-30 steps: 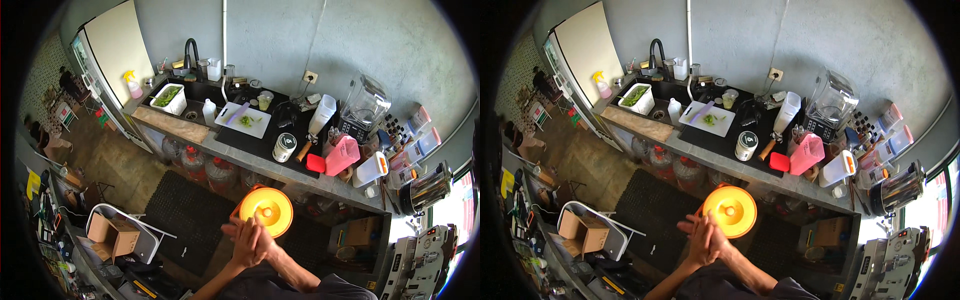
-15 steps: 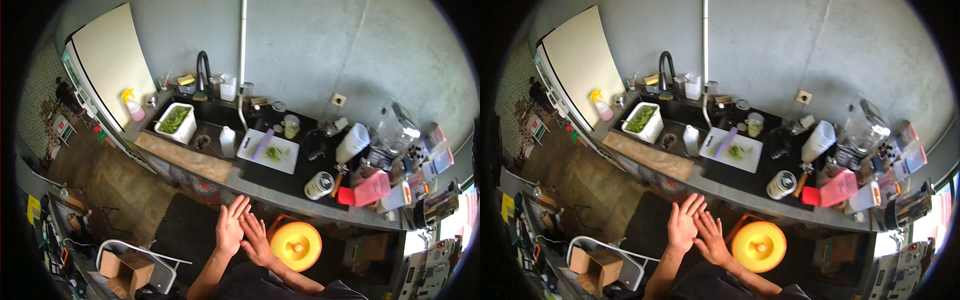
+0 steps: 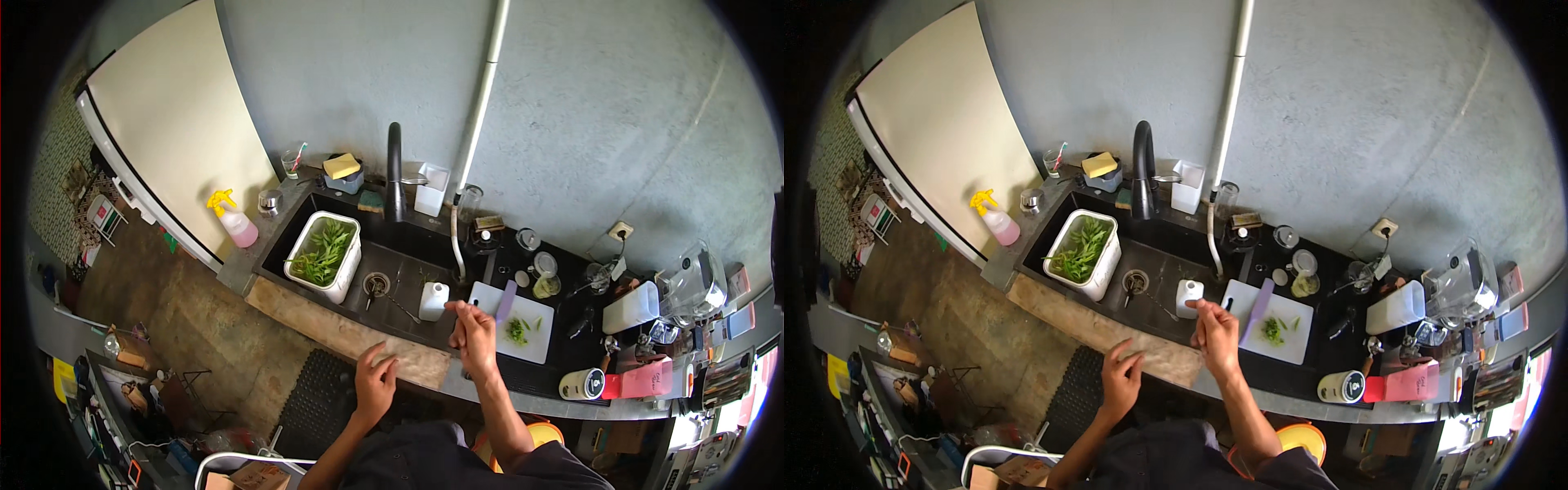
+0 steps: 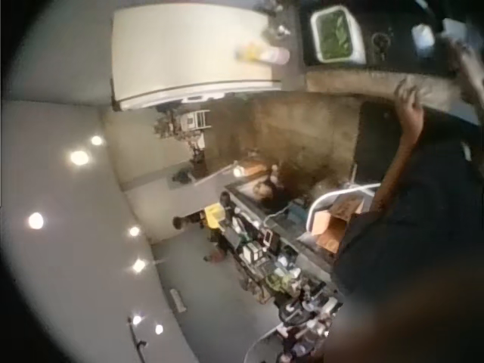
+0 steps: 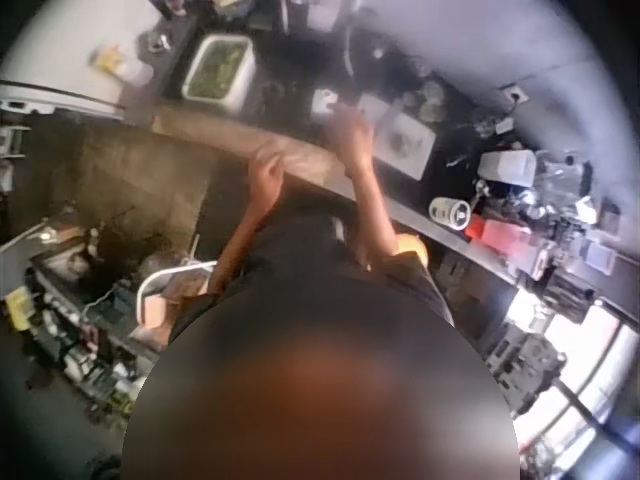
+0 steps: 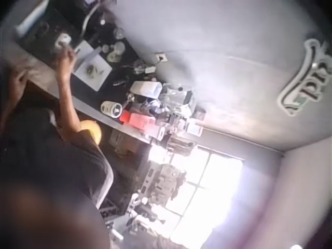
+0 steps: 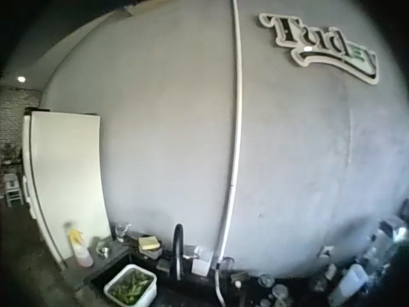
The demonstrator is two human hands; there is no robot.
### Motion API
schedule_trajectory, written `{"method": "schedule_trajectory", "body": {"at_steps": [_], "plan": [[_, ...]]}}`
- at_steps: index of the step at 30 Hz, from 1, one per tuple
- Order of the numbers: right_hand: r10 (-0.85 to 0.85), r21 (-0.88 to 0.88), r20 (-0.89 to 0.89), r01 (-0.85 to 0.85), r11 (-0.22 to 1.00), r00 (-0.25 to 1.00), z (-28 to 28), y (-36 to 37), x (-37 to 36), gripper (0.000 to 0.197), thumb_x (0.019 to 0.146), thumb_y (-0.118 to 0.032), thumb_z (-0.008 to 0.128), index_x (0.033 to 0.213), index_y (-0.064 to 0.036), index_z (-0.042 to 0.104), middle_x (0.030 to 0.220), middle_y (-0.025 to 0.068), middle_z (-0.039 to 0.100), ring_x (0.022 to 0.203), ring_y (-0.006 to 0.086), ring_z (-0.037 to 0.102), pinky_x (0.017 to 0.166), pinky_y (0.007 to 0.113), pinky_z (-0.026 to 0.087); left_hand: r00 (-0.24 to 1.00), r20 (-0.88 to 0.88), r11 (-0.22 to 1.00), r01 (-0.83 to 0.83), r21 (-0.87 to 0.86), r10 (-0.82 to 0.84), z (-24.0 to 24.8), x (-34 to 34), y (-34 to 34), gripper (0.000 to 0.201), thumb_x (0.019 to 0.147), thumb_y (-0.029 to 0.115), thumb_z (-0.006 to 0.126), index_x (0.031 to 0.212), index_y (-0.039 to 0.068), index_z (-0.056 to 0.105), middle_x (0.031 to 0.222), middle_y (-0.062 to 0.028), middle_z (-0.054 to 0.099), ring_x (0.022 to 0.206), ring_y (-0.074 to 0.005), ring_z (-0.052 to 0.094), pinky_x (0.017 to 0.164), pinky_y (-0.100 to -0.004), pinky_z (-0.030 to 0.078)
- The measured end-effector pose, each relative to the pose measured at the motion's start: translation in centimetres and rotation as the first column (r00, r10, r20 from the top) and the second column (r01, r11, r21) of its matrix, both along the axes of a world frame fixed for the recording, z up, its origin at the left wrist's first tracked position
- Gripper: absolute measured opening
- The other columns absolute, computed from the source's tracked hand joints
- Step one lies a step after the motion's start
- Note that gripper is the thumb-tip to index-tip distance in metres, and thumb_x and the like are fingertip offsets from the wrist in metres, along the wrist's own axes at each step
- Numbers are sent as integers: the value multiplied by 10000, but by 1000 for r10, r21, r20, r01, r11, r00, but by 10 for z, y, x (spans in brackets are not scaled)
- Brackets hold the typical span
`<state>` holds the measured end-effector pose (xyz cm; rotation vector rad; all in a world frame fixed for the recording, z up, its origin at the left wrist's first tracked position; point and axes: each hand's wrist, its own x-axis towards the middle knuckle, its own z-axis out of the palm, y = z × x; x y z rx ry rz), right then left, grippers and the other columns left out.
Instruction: Preparing a drink by mixing milk and other ingredients in a glass.
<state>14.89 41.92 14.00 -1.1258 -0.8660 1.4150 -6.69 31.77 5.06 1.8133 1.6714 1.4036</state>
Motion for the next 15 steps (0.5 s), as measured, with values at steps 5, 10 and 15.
{"method": "schedule_trajectory", "body": {"at_steps": [5, 10, 15], "plan": [[232, -116, 581, -202, 972, 780, -92, 97, -58, 355, 1088, -338, 735, 1078, -1, 845, 707, 62, 741, 641, 153, 706, 600, 327, 532, 991, 134, 999, 31, -45, -25, -20, -91, 60, 125, 920, 27, 880, 956, -9, 766, 1147, -126, 744, 1039, -329, 718, 892, -432, 579], [347, -301, 924, -256, 919, 160, -278, 198, -149, 244, 991, -211, 760, 1122, -27, 852, 1042, 200, 839, 1012, 339, 826, 849, 474, 655, 947, 314, 953, 156, -259, -69, -4, -173, 114, 116, 954, 46, 855, 951, -31, 768, 1079, -137, 737, 939, -302, 733, 822, -395, 586], [637, -657, 753, -131, 743, -165, -379, 231, -160, 251, 948, -217, 771, 1124, -64, 862, 1198, 243, 819, 1143, 430, 790, 958, 539, 648, 955, 251, 944, 222, -242, -160, 29, -238, 174, 88, 990, 53, 815, 995, -28, 783, 1028, -145, 730, 938, -308, 727, 833, -402, 582]]}}
